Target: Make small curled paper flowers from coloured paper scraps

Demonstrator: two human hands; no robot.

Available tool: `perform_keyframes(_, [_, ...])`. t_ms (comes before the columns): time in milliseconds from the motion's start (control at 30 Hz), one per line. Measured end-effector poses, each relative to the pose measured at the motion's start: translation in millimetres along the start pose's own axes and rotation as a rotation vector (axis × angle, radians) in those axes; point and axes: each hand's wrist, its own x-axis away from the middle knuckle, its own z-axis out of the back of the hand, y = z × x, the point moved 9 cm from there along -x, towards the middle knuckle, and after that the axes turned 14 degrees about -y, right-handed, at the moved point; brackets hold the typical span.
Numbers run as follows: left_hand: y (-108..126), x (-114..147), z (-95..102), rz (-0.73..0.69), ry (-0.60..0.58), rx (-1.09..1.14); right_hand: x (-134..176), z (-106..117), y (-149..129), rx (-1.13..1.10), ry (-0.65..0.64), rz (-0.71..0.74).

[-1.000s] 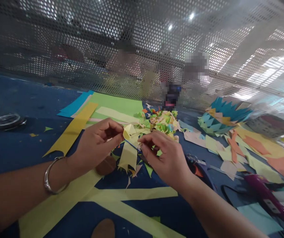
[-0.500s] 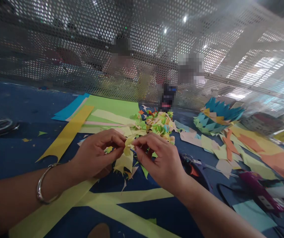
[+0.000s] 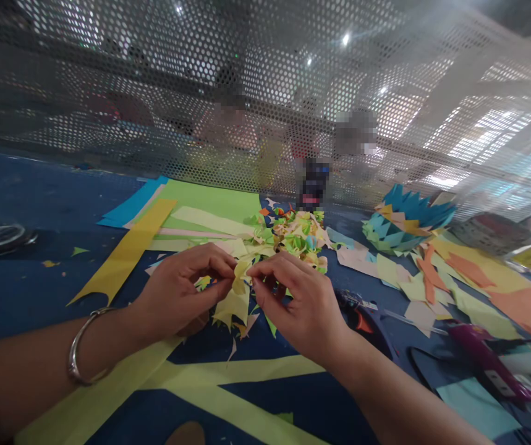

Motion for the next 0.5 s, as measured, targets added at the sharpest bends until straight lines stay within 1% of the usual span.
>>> perform_keyframes(267, [6.3, 2.6, 0.0, -0.027, -0.019, -0.087, -1.0, -1.0, -3.4, 0.005, -0.011, 0.004])
perform_keyframes(500, [6.2, 1.9, -1.9, -0.012, -0.043, -0.094, -1.8, -2.6, -3.9, 0.005, -0.01, 0.004])
